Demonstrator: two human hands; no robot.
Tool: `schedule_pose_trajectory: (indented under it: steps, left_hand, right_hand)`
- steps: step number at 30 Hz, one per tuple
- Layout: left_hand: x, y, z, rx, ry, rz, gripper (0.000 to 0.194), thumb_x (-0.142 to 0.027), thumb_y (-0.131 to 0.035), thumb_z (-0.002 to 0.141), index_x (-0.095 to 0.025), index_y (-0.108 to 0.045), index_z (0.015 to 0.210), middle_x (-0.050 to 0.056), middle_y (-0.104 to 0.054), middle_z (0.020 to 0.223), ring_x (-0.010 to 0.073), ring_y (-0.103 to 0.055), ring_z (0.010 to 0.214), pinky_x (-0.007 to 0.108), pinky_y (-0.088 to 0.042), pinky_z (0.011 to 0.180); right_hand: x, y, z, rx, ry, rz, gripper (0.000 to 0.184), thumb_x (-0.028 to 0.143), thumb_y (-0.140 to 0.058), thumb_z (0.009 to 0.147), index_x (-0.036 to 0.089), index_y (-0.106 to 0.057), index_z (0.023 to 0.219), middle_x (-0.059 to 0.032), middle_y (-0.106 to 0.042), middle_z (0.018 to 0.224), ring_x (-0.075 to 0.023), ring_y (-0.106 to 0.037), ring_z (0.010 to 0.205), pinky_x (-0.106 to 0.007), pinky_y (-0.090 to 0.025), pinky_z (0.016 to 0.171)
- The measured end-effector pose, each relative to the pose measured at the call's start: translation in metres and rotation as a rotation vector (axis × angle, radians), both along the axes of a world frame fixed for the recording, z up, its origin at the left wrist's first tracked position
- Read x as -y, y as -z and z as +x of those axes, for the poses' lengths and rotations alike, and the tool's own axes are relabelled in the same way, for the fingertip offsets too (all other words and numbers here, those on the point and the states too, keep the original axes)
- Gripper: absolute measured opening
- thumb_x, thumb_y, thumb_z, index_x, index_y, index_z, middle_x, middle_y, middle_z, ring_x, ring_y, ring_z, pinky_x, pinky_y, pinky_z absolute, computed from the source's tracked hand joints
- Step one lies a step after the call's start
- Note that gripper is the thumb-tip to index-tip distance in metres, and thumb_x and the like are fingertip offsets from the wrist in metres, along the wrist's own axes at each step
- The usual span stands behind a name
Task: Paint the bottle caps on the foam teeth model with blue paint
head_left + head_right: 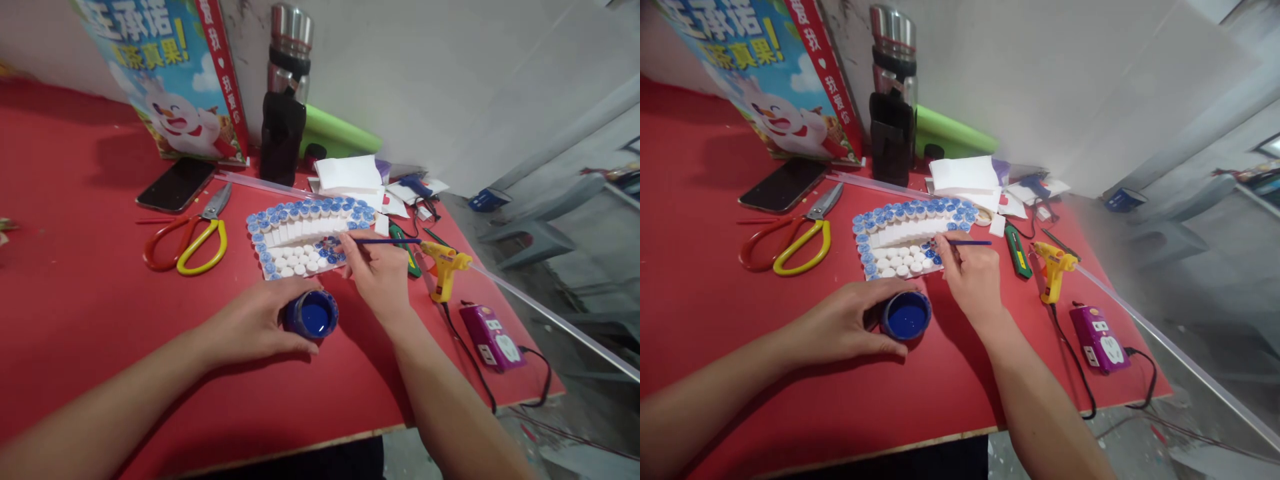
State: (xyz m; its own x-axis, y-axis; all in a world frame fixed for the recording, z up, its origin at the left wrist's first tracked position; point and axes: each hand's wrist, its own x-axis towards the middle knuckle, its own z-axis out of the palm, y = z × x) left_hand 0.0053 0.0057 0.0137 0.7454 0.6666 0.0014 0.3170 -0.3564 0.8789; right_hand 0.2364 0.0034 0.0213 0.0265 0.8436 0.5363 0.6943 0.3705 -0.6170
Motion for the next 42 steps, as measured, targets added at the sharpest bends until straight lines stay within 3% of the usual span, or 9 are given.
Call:
schedule_pose_trajectory:
  steps: [19, 26, 32, 42]
  left_hand:
    - [0.0001, -0.0001, 0.0, -0.01, -0.013, 0.014, 0.063, -0.043, -0.097, 0.074, -0.025, -0.071, 0.129, 0.006, -0.079, 0.13, 0.0299, -0.075, 0.117, 0.035, -0.058, 0.094]
    - [0.001, 0.0032, -0.0006, -0.002, -0.012, 0.029, 0.062, -0.045, -0.097, 0.075, -0.026, -0.072, 0.129, 0.007, -0.078, 0.134, 0.0311, -0.075, 0.12, 0.036, -0.058, 0.094]
    - [0.0007, 0.0049, -0.0006, 0.001, -0.019, 0.031, 0.063, -0.043, -0.097, 0.074, -0.026, -0.071, 0.129, 0.006, -0.079, 0.13, 0.0299, -0.075, 0.116, 0.036, -0.058, 0.094]
    - [0.0012, 0.0056, -0.0009, 0.008, -0.015, 0.019, 0.064, -0.044, -0.098, 0.074, -0.026, -0.071, 0.129, 0.005, -0.079, 0.13, 0.0284, -0.075, 0.117, 0.035, -0.057, 0.094]
  right_hand:
    - [-0.0031, 0.0052, -0.0022, 0.037, -0.054, 0.002, 0.026, 0.034, -0.059, 0.11, 0.017, -0.076, 0.1, -0.0032, -0.082, 0.081, -0.0124, -0.068, 0.05, -0.028, -0.05, 0.058]
    - [-0.0009, 0.0029, -0.0006, 0.084, -0.006, 0.044, 0.028, 0.036, -0.059, 0.11, 0.019, -0.076, 0.097, -0.0046, -0.083, 0.083, -0.0154, -0.073, 0.059, -0.028, -0.051, 0.059]
    - [-0.001, 0.0047, -0.0034, 0.052, -0.069, 0.02, 0.028, 0.037, -0.058, 0.111, 0.019, -0.076, 0.1, -0.0069, -0.084, 0.092, -0.0164, -0.076, 0.067, -0.028, -0.054, 0.06]
    - [-0.0009, 0.0013, -0.0026, 0.076, -0.077, 0.042, 0.028, 0.035, -0.057, 0.112, 0.018, -0.075, 0.098, -0.0064, -0.081, 0.083, -0.0183, -0.078, 0.072, -0.027, -0.054, 0.063]
